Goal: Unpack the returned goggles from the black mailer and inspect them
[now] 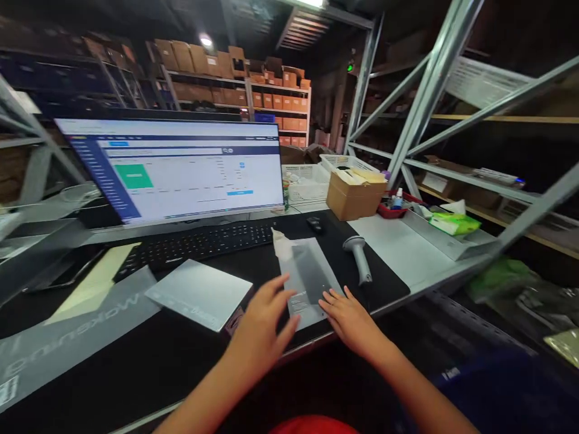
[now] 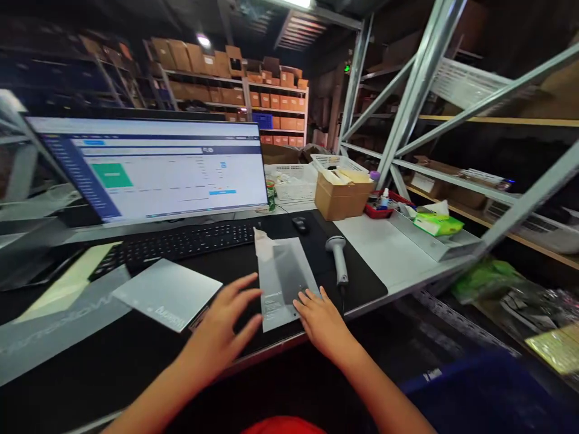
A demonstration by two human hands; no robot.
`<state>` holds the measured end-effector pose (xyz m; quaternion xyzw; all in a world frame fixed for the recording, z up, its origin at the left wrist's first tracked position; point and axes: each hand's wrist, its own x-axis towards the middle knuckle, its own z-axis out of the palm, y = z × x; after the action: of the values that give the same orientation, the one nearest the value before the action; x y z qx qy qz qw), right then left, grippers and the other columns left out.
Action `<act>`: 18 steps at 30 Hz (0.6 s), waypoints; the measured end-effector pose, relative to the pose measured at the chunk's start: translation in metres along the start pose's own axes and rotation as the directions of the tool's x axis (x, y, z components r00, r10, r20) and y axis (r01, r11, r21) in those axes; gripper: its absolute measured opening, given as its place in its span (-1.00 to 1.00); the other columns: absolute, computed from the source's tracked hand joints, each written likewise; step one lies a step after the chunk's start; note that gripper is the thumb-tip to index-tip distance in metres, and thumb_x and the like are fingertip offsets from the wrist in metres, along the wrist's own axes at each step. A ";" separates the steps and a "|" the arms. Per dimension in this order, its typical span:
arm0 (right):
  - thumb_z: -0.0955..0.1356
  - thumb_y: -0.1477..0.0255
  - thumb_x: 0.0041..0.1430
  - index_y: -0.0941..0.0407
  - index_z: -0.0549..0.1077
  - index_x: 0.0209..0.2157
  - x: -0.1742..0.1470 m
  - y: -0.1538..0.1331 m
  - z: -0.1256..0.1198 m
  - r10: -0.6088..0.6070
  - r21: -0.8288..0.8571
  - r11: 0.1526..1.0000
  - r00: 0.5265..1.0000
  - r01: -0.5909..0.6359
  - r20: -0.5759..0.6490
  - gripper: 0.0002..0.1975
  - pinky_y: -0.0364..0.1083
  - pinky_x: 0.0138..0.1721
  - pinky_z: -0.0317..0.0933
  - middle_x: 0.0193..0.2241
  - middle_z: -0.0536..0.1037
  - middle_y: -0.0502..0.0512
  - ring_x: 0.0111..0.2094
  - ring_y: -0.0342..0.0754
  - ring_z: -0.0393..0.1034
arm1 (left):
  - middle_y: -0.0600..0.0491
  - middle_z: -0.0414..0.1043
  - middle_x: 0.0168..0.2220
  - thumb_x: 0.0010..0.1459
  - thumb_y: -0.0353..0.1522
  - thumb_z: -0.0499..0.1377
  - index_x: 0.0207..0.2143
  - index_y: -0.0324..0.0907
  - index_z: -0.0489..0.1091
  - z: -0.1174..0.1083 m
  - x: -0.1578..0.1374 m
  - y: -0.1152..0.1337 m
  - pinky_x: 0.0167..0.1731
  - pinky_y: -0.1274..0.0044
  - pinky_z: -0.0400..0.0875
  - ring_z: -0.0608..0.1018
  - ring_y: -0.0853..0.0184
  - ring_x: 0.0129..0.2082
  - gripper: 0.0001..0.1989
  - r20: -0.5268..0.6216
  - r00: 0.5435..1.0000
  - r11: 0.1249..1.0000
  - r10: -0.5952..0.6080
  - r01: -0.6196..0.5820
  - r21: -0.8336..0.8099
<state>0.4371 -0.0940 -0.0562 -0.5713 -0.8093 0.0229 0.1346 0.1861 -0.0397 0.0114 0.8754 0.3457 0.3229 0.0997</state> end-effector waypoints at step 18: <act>0.36 0.50 0.20 0.06 0.60 -0.03 -0.175 -0.012 0.019 0.509 0.550 0.725 0.861 -0.415 -0.021 -0.68 0.04 0.12 0.36 -0.04 0.60 0.11 0.01 0.08 0.48 | -0.30 0.19 0.31 0.28 -0.14 0.09 0.26 -0.32 0.30 0.133 0.047 0.012 0.26 0.00 0.21 0.32 -0.07 0.30 -0.39 0.399 0.911 0.952 0.103 -0.207 0.226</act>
<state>0.4756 -0.2586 -0.1054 -0.6955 -0.5878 0.2278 0.3447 0.3029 -0.0103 -0.0631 0.9517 0.2882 0.1039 0.0220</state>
